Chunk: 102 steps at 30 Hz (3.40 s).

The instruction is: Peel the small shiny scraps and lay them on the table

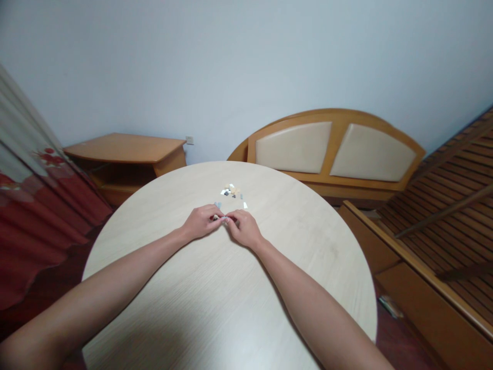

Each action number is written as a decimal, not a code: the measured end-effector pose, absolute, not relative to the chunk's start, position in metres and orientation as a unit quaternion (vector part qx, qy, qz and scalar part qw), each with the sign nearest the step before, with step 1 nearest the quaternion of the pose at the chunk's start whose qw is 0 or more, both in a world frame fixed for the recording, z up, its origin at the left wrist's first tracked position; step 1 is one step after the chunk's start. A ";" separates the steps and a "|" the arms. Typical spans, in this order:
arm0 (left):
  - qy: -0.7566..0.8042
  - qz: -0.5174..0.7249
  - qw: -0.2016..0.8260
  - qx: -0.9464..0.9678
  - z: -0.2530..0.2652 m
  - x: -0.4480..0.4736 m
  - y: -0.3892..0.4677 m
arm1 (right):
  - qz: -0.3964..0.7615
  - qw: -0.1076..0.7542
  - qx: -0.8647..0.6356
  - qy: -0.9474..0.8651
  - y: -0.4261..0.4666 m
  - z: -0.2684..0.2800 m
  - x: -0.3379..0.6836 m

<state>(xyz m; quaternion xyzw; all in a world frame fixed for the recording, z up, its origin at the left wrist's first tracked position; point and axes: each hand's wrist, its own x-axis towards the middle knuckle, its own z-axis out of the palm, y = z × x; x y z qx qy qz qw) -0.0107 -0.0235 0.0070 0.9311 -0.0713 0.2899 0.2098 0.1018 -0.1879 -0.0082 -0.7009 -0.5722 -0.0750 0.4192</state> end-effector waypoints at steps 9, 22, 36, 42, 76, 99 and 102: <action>-0.061 0.284 0.220 0.931 0.007 -0.010 -0.024 | -0.094 0.409 -0.701 -0.576 -0.188 -0.012 0.106; -0.049 0.279 0.228 0.931 0.008 -0.011 -0.024 | -0.107 0.410 -0.704 -0.570 -0.187 -0.012 0.106; -0.044 0.280 0.225 0.932 0.006 -0.011 -0.024 | -0.103 0.410 -0.704 -0.571 -0.188 -0.013 0.107; -0.049 0.280 0.223 0.932 0.007 -0.011 -0.024 | -0.105 0.409 -0.706 -0.568 -0.187 -0.015 0.108; 0.119 0.297 0.209 0.924 0.003 -0.007 -0.002 | -0.103 0.417 -0.719 -0.547 -0.186 -0.017 0.108; 0.140 0.242 0.178 0.944 -0.013 0.004 0.027 | -0.068 0.383 -0.730 -0.562 -0.185 -0.013 0.107; 0.134 0.229 0.185 0.946 -0.013 0.004 0.027 | -0.066 0.383 -0.731 -0.561 -0.185 -0.014 0.107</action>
